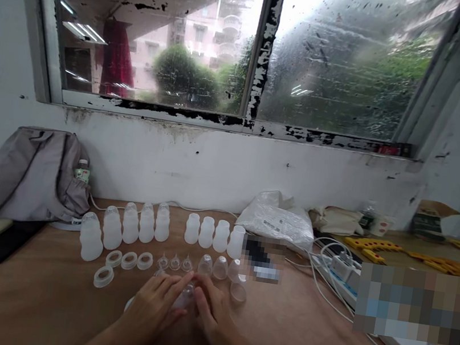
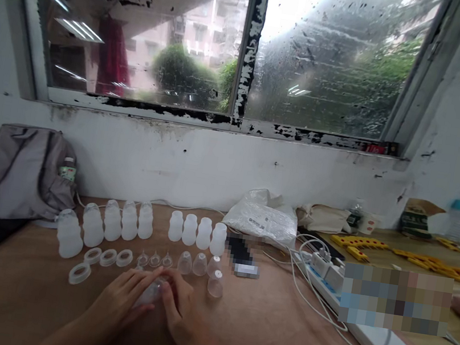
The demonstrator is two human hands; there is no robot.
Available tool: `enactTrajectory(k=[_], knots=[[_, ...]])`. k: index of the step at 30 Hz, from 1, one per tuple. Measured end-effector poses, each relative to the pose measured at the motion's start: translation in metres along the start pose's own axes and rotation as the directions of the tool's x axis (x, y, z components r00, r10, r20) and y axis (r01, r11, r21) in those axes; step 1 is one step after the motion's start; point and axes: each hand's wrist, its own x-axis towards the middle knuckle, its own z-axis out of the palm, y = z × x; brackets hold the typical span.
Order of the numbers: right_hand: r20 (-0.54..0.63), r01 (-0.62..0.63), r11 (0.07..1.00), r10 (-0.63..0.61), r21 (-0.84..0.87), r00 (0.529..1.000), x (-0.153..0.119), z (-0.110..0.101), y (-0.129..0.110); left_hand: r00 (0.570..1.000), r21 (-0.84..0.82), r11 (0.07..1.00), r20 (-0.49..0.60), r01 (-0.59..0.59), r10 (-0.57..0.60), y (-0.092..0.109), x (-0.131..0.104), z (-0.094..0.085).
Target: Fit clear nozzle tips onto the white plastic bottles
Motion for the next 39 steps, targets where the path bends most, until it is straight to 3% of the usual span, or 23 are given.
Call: enactTrajectory(k=[5, 13, 19, 24, 30, 36, 39], knots=[[0.131, -0.031, 0.999, 0.033, -0.017, 0.991, -0.006, 0.01, -0.004, 0.995, -0.083, 0.992, 0.02, 0.095, -0.094, -0.006, -0.015, 0.009], [0.189, -0.111, 0.993, 0.115, -0.033, 0.975, 0.0, 0.004, -0.003, 0.98, 0.028, 0.991, 0.147, 0.133, -0.136, -0.01, -0.021, 0.006], [0.09, -0.107, 0.972, 0.128, -0.211, 0.988, -0.004, 0.012, -0.007, 0.983, 0.046, 0.996, 0.167, 0.071, -0.077, 0.005, -0.023, 0.005], [0.086, 0.046, 0.943, -0.018, -0.331, 0.996, -0.003, 0.006, -0.003, 0.975, -0.072, 0.988, 0.187, 0.134, -0.118, 0.012, -0.022, 0.004], [0.042, 0.137, 0.924, -0.131, -0.358, 0.99, 0.002, -0.006, -0.003, 0.909, -0.225, 0.91, 0.318, 0.348, -0.269, 0.019, -0.013, -0.005], [0.024, 0.282, 0.886, -0.294, -0.368, 0.956, 0.007, -0.013, -0.002, 0.814, -0.382, 0.75, 0.465, 0.54, -0.349, 0.025, -0.002, -0.022], [0.02, 0.258, 0.883, -0.272, -0.393, 0.962, 0.01, -0.013, 0.002, 0.787, -0.454, 0.667, 0.505, 0.591, -0.354, 0.025, 0.003, -0.026]])
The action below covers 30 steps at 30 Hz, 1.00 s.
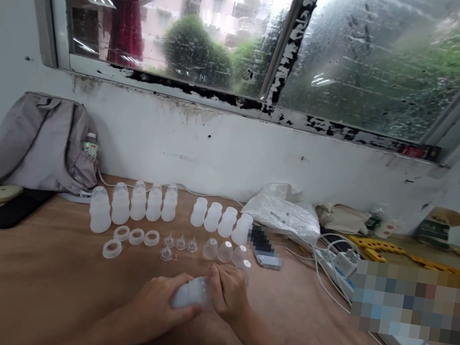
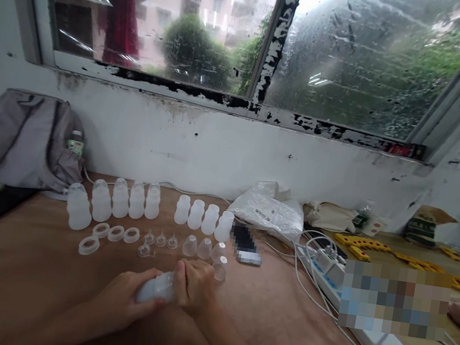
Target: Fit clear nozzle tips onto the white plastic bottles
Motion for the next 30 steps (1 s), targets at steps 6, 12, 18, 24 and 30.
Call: enactTrajectory(k=[6, 12, 18, 24, 30], knots=[[0.067, -0.171, 0.984, 0.167, 0.053, 0.984, 0.002, 0.001, 0.002, 0.986, -0.415, 0.899, 0.14, 0.138, -0.087, 0.0, 0.005, 0.0], [-0.067, -0.175, 0.98, 0.17, -0.092, 0.983, 0.004, -0.005, 0.011, 0.828, -0.701, 0.466, 0.543, 0.54, -0.141, -0.013, 0.006, 0.001], [-0.144, -0.313, 0.892, 0.281, -0.326, 0.949, 0.012, -0.013, 0.03, 0.851, -0.804, 0.28, 0.493, 0.525, -0.182, -0.026, 0.013, 0.006], [-0.057, -0.268, 0.869, 0.269, -0.415, 0.961, 0.01, -0.021, 0.046, 0.862, -0.839, 0.209, 0.468, 0.503, -0.194, -0.026, 0.012, 0.008], [0.022, -0.26, 0.802, 0.322, -0.538, 0.947, 0.0, -0.011, 0.056, 0.869, -0.84, 0.23, 0.455, 0.492, -0.196, -0.026, 0.01, 0.007]])
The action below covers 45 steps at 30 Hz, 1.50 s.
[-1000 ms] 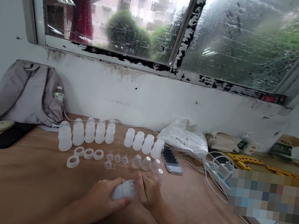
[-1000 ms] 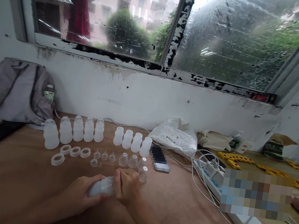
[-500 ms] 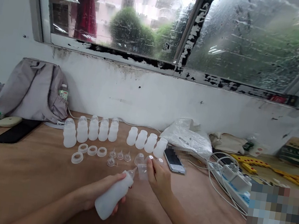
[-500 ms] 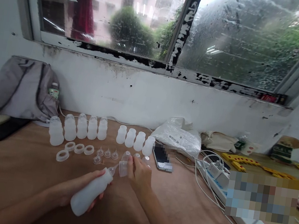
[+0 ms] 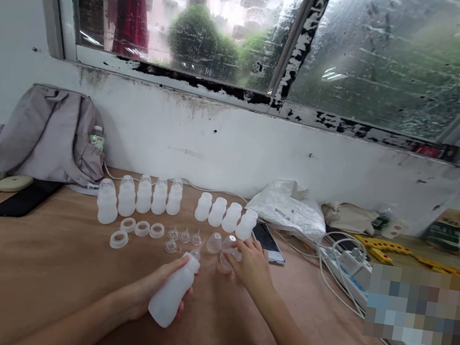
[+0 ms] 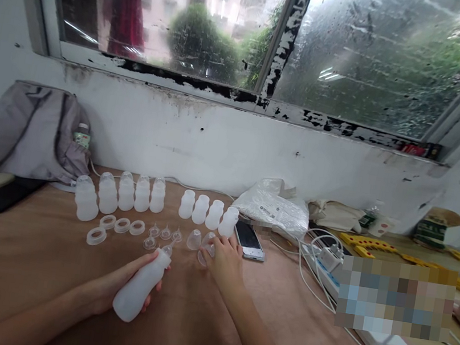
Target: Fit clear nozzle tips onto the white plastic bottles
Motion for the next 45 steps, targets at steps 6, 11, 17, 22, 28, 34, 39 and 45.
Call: enactTrajectory(k=[6, 11, 17, 22, 28, 34, 39, 45], knots=[[-0.028, -0.003, 1.0, 0.002, -0.019, 1.0, -0.002, -0.003, -0.005, 0.999, 0.049, 0.998, -0.016, -0.049, 0.05, -0.002, 0.0, 0.001], [0.032, -0.039, 0.897, 0.027, 0.44, 0.999, -0.01, -0.016, -0.041, 0.945, 0.457, 0.854, -0.08, -0.249, 0.318, -0.006, 0.002, 0.004], [0.218, -0.182, 0.646, 0.025, 0.741, 0.976, -0.031, -0.016, -0.084, 0.821, 0.911, 0.376, -0.079, -0.171, 0.566, -0.006, -0.009, 0.013], [0.185, -0.196, 0.551, 0.076, 0.811, 0.98, -0.035, -0.013, -0.087, 0.86, 0.889, 0.413, -0.046, -0.196, 0.508, -0.005, -0.008, 0.014], [0.153, -0.128, 0.411, -0.028, 0.903, 0.988, -0.042, -0.014, -0.086, 0.97, 0.426, 0.879, 0.197, -0.214, 0.141, -0.006, -0.01, 0.012], [0.159, -0.115, 0.299, -0.127, 0.947, 0.979, -0.032, -0.017, -0.073, 0.936, -0.005, 0.995, 0.34, -0.095, 0.091, -0.007, -0.013, -0.002], [0.125, -0.144, 0.349, 0.078, 0.926, 0.989, -0.023, -0.009, -0.062, 0.974, 0.081, 0.984, 0.18, -0.157, 0.141, 0.0, -0.011, -0.01], [0.266, -0.274, 0.139, 0.077, 0.951, 0.961, -0.021, -0.01, -0.066, 0.98, 0.236, 0.964, 0.183, -0.123, 0.08, -0.003, -0.009, -0.004]])
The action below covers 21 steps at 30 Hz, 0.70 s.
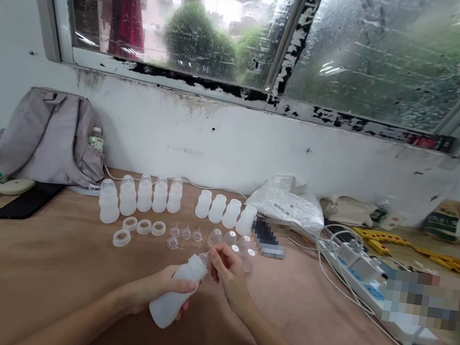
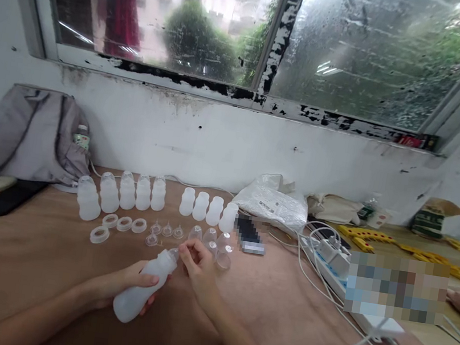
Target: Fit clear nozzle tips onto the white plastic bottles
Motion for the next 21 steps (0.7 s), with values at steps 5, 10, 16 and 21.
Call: enactTrajectory(k=[5, 10, 16, 21], knots=[[0.035, -0.06, 0.992, 0.057, 0.108, 0.998, 0.003, -0.004, -0.002, 1.0, 0.028, 1.0, -0.018, -0.012, 0.013, -0.003, 0.002, 0.0], [0.049, -0.054, 0.973, 0.044, 0.225, 0.998, 0.005, -0.005, -0.002, 0.99, 0.13, 0.986, -0.084, -0.105, 0.116, -0.004, 0.007, -0.001], [-0.002, -0.073, 0.954, 0.077, 0.29, 0.997, 0.008, -0.009, -0.007, 0.974, 0.304, 0.941, -0.119, -0.151, 0.195, -0.006, 0.007, -0.003], [-0.1, -0.022, 0.98, 0.042, 0.198, 0.994, 0.01, -0.016, -0.008, 0.916, 0.312, 0.904, -0.179, -0.293, 0.359, -0.006, 0.008, -0.009]])
